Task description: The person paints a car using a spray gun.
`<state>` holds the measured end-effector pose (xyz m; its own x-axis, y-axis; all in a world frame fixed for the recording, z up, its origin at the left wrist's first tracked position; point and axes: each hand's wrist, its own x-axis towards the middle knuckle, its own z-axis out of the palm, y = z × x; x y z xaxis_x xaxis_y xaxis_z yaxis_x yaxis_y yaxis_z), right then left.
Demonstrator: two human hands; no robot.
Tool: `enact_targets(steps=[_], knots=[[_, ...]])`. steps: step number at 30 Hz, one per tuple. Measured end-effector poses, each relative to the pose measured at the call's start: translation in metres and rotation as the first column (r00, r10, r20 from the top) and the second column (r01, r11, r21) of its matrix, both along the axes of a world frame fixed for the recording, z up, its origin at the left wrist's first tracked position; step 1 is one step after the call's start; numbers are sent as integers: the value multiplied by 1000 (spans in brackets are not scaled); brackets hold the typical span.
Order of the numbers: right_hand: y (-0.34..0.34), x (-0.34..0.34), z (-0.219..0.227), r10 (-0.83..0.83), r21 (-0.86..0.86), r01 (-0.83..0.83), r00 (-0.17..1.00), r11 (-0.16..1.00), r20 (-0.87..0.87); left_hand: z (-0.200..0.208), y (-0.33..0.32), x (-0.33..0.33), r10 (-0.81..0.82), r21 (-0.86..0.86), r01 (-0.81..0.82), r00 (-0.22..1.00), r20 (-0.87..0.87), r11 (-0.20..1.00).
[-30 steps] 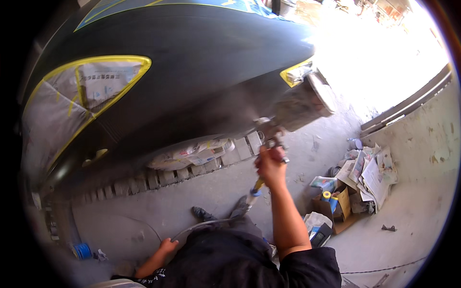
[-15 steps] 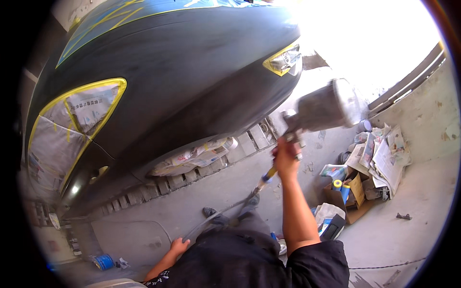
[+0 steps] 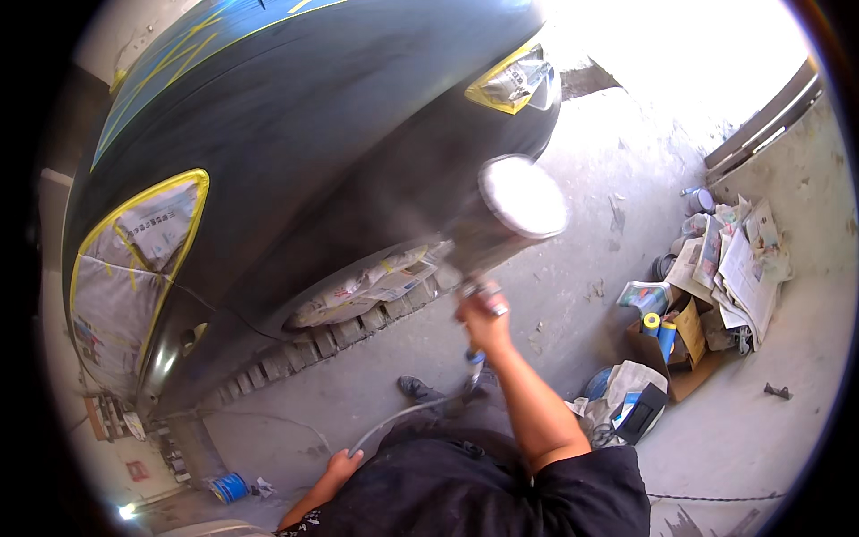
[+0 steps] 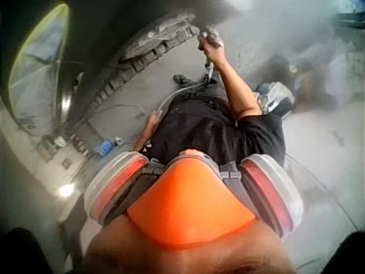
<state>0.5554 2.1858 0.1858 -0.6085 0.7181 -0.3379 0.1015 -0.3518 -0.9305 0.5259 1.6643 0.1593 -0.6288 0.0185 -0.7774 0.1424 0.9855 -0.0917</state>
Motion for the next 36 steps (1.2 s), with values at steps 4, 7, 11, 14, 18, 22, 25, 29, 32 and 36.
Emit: enact_targets(steps=[4,7,11,14,18,22,25,29,32,36], knots=[[93,34,-5,-495,249,471,868,846,42,19,69,-4,2,-17,1,982,189,1000],[122,53,1,-613,261,601,789,756,-39,12,84,-3,-21,7,20,983,185,1000],[94,63,29,-331,107,339,940,935,-86,4,85,-7,-92,30,89,988,128,996],[76,59,42,15,-26,-21,977,999,-212,2,82,-15,-122,35,118,986,113,992],[89,45,53,162,-145,-170,985,975,-65,-1,109,-21,-99,68,91,986,136,994],[143,49,73,-100,-12,100,995,995,30,14,152,-15,-143,151,122,980,136,981],[187,62,81,-448,93,440,888,893,100,34,180,-9,-186,209,152,970,154,966],[232,77,67,-628,160,616,778,772,32,50,213,-3,-205,351,117,953,223,929],[235,81,45,-625,254,603,780,756,9,60,239,-1,-254,403,147,941,226,903],[157,71,60,-288,220,262,953,940,97,62,216,-12,-275,320,198,937,217,927]])
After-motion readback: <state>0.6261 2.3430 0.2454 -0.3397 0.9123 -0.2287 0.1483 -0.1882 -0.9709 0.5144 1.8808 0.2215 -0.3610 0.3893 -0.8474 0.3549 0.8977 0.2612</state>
